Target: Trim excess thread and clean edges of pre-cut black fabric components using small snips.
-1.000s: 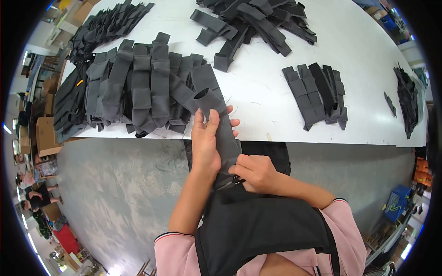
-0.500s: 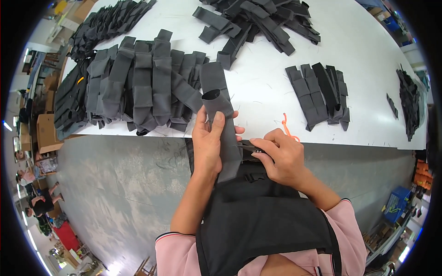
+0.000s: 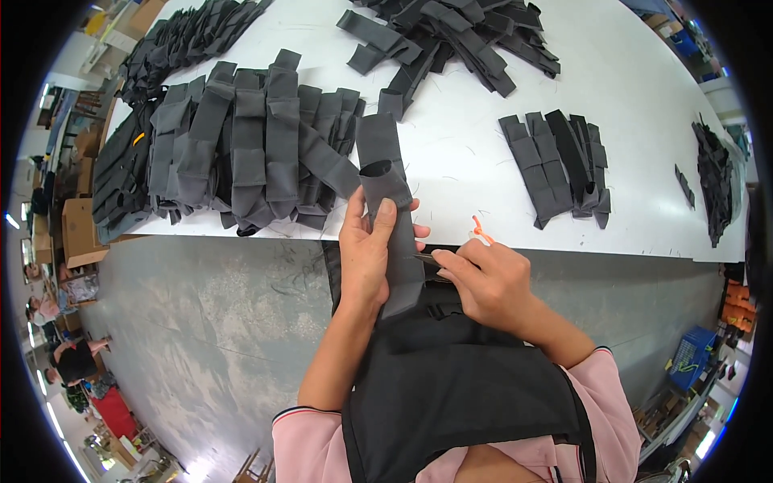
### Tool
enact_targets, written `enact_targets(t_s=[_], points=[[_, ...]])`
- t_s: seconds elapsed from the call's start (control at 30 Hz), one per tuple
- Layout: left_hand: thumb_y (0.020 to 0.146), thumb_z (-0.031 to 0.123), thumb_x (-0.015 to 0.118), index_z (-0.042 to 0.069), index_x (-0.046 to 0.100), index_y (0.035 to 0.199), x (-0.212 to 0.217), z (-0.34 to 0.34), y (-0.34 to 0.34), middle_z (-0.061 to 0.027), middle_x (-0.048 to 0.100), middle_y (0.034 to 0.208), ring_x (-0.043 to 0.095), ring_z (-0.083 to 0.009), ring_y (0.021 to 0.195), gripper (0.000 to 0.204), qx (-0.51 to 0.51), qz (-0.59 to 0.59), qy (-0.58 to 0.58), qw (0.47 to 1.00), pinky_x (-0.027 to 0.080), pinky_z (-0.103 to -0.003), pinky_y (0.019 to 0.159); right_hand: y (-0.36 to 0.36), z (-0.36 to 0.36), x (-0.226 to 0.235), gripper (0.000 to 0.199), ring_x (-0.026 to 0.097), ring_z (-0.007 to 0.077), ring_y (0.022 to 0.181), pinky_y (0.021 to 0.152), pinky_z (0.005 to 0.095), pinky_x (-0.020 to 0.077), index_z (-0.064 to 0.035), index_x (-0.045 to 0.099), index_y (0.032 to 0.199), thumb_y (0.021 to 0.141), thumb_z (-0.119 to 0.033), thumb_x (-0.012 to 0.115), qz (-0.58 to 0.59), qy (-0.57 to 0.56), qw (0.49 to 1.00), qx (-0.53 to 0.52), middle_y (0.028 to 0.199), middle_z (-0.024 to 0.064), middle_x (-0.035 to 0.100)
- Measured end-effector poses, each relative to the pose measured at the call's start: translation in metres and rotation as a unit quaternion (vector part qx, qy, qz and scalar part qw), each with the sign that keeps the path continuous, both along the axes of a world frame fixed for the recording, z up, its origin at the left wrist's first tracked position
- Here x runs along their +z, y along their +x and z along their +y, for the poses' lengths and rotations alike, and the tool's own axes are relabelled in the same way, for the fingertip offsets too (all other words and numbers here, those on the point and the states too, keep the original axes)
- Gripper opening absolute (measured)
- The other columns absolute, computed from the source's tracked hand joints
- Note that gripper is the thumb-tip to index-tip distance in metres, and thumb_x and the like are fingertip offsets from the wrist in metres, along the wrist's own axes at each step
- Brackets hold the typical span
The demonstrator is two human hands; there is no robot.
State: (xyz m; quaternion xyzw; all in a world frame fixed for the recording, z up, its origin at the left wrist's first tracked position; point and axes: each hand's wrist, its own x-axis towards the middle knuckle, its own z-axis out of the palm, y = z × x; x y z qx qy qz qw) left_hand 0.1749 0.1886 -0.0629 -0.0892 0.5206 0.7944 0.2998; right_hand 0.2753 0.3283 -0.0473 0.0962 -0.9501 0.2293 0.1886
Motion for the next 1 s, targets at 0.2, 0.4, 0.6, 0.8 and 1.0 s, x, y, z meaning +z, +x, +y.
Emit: enact_targets(t_s=[0.2,0.4,0.6,0.8,1.0], points=[[0.092,0.021,0.054,0.005,0.037,0.127,0.0,-0.001,0.0,-0.0157,0.061,0.1,0.064,-0.0203,0.071,0.042,0.0,0.005,0.006,1.0,0.054,-0.029,0.056,-0.002,-0.002,0.002,0.029,0.05,0.016,0.052,0.048,0.0282,0.0391,-0.0079,0.062,0.091,0.064,-0.01,0.073,-0.025,-0.048,0.998,-0.012,0.073,0.0026,0.048],[0.093,0.023,0.053,0.005,0.037,0.127,-0.001,-0.004,0.001,-0.016,0.061,0.1,0.064,-0.0212,0.072,0.041,-0.001,-0.002,0.028,1.0,0.054,-0.03,0.058,-0.003,-0.005,0.013,0.029,0.054,0.0191,0.054,0.049,0.0294,0.0416,-0.0071,0.058,0.09,0.065,-0.01,0.072,-0.043,-0.071,0.996,-0.005,0.081,0.0052,0.05],[0.094,0.024,0.052,0.006,0.037,0.127,-0.004,-0.005,0.004,-0.0158,0.06,0.1,0.064,-0.0216,0.074,0.041,-0.001,-0.003,0.047,0.999,0.054,-0.031,0.059,-0.012,-0.017,0.007,0.028,0.056,0.0218,0.058,0.051,0.0318,0.0433,-0.0071,0.056,0.089,0.066,-0.008,0.072,-0.124,-0.082,0.989,0.025,0.082,0.0064,0.05],[0.094,0.027,0.05,0.006,0.039,0.123,-0.006,-0.006,0.004,-0.016,0.06,0.1,0.064,-0.0221,0.074,0.038,-0.007,-0.01,0.053,0.999,0.054,-0.031,0.061,-0.012,-0.018,0.002,0.027,0.057,0.0216,0.059,0.051,0.0314,0.0444,-0.0072,0.057,0.087,0.065,-0.007,0.072,-0.084,-0.034,0.995,0.05,0.08,0.0056,0.051],[0.097,0.036,0.041,0.005,0.045,0.113,-0.008,-0.009,0.003,-0.0174,0.059,0.107,0.063,-0.0216,0.079,0.035,-0.027,-0.023,0.049,0.998,0.055,-0.031,0.064,-0.003,-0.01,-0.003,0.025,0.052,0.0193,0.056,0.051,0.0282,0.0424,-0.0041,0.058,0.092,0.069,-0.004,0.069,-0.099,-0.254,0.961,-0.033,0.08,0.0071,0.05]])
